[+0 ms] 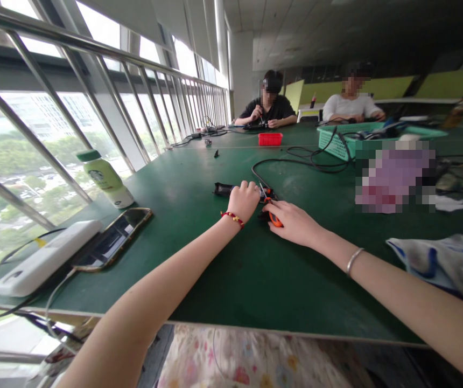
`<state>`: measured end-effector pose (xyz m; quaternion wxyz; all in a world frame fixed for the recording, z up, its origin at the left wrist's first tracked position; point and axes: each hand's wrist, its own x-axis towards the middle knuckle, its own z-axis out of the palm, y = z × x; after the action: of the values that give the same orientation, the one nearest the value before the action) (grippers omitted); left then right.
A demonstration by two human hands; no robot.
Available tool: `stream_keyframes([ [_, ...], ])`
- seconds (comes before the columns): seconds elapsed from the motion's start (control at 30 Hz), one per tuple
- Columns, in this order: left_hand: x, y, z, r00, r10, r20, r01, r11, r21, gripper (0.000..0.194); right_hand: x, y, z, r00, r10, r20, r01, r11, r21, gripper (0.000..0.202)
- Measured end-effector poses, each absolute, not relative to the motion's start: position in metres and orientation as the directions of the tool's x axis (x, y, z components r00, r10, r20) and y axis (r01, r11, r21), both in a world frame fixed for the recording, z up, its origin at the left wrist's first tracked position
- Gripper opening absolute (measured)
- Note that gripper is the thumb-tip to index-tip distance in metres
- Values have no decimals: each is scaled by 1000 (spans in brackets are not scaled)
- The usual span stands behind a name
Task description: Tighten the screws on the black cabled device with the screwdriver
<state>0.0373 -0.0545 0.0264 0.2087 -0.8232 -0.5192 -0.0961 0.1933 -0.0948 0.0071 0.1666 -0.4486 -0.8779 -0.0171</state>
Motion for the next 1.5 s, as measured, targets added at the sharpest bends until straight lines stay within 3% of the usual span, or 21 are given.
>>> stream_keyframes([
  [0.4,42,-60,25,368,882,296,928,-325,-184,39,194,-96,15,-468,834,292,851,514,-104,31],
  [0.67,33,-49,14,464,817,343,884,-405,-232,44,209,-83,18,-392,877,277,878,447,-171,25],
  [1.13,24,-50,14,501,763,409,865,-433,-252,36,213,-83,29,-358,924,137,923,372,-95,32],
  [1.3,35,-60,16,675,680,288,738,-619,-268,27,216,-86,28,-389,909,151,913,402,-73,31],
  [1.5,40,-62,17,684,706,184,726,-635,-264,26,214,-88,24,-427,887,172,900,436,-16,30],
])
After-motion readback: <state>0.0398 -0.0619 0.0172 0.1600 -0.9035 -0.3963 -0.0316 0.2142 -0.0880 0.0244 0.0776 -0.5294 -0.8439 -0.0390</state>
